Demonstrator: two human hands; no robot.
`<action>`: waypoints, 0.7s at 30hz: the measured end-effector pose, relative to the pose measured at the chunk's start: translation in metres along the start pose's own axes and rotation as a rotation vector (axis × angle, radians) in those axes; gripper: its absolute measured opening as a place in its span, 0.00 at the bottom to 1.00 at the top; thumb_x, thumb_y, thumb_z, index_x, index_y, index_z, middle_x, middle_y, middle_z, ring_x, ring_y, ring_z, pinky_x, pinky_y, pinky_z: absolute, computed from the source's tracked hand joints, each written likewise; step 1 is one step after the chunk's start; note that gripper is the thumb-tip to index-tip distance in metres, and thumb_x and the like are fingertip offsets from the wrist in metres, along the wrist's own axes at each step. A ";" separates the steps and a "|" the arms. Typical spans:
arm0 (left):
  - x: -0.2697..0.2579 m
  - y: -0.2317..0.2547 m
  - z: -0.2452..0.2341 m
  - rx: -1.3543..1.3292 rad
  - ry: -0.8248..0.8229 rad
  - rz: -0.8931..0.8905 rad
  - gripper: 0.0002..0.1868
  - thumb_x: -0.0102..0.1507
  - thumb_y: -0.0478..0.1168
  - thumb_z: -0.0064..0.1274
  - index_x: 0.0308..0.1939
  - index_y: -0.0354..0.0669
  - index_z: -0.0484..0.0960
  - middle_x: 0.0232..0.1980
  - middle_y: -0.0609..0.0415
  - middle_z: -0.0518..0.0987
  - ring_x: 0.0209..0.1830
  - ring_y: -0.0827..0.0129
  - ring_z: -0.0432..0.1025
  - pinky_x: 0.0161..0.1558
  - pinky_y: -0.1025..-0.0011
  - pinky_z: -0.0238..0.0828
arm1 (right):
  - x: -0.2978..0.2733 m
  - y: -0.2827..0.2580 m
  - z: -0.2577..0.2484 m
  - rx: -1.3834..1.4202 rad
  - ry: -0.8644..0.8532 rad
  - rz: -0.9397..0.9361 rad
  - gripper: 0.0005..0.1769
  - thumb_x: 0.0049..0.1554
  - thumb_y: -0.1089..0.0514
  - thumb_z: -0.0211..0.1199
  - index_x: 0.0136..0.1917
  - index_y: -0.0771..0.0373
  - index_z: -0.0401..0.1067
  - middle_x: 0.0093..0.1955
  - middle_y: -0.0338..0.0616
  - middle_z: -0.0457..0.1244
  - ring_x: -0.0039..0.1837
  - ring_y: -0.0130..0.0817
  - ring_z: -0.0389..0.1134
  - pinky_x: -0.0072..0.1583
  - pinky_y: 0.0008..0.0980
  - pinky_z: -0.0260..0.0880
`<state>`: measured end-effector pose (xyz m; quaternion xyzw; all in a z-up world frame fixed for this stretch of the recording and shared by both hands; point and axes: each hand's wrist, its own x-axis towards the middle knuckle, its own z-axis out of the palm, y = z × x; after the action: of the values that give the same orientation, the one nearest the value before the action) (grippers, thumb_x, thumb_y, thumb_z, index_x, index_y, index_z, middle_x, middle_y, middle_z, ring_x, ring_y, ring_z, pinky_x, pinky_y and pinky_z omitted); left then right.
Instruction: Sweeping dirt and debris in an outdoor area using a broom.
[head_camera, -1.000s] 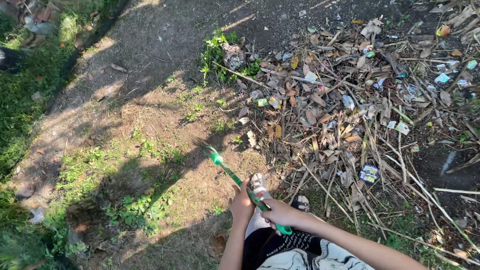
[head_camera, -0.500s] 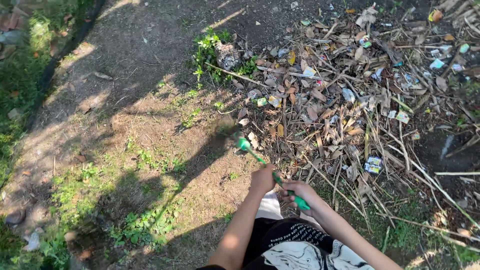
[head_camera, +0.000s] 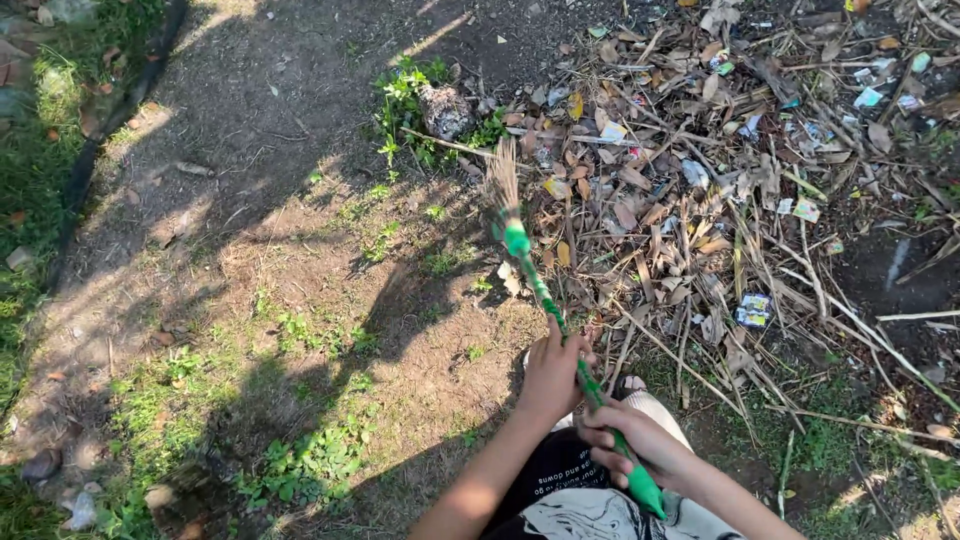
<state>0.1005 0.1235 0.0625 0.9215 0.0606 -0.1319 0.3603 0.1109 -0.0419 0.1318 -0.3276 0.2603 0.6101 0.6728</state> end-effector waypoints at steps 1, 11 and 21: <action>-0.003 -0.010 0.002 0.002 0.002 -0.002 0.23 0.50 0.33 0.68 0.47 0.46 0.77 0.76 0.19 0.51 0.65 0.28 0.64 0.69 0.35 0.54 | 0.011 0.001 0.002 -0.002 -0.003 0.002 0.04 0.62 0.67 0.50 0.46 0.65 0.55 0.28 0.40 0.52 0.19 0.26 0.50 0.18 0.28 0.56; 0.047 -0.077 0.002 -0.665 -0.109 -0.720 0.22 0.74 0.51 0.28 0.43 0.41 0.73 0.27 0.58 0.70 0.20 0.74 0.63 0.24 0.76 0.65 | 0.162 -0.023 -0.045 -0.040 0.116 -0.052 0.06 0.63 0.71 0.52 0.44 0.77 0.67 0.34 0.47 0.62 0.26 0.22 0.57 0.25 0.16 0.58; 0.056 -0.014 0.016 -0.598 -0.203 -0.452 0.29 0.74 0.56 0.25 0.61 0.34 0.70 0.26 0.57 0.69 0.21 0.71 0.64 0.23 0.71 0.60 | 0.058 -0.019 -0.007 0.072 0.399 -0.341 0.06 0.62 0.64 0.56 0.46 0.68 0.62 0.39 0.37 0.50 0.27 0.12 0.52 0.24 0.12 0.55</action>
<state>0.1479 0.1242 0.0262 0.7214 0.2621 -0.2750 0.5791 0.1365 -0.0100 0.0860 -0.4564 0.3506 0.4013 0.7126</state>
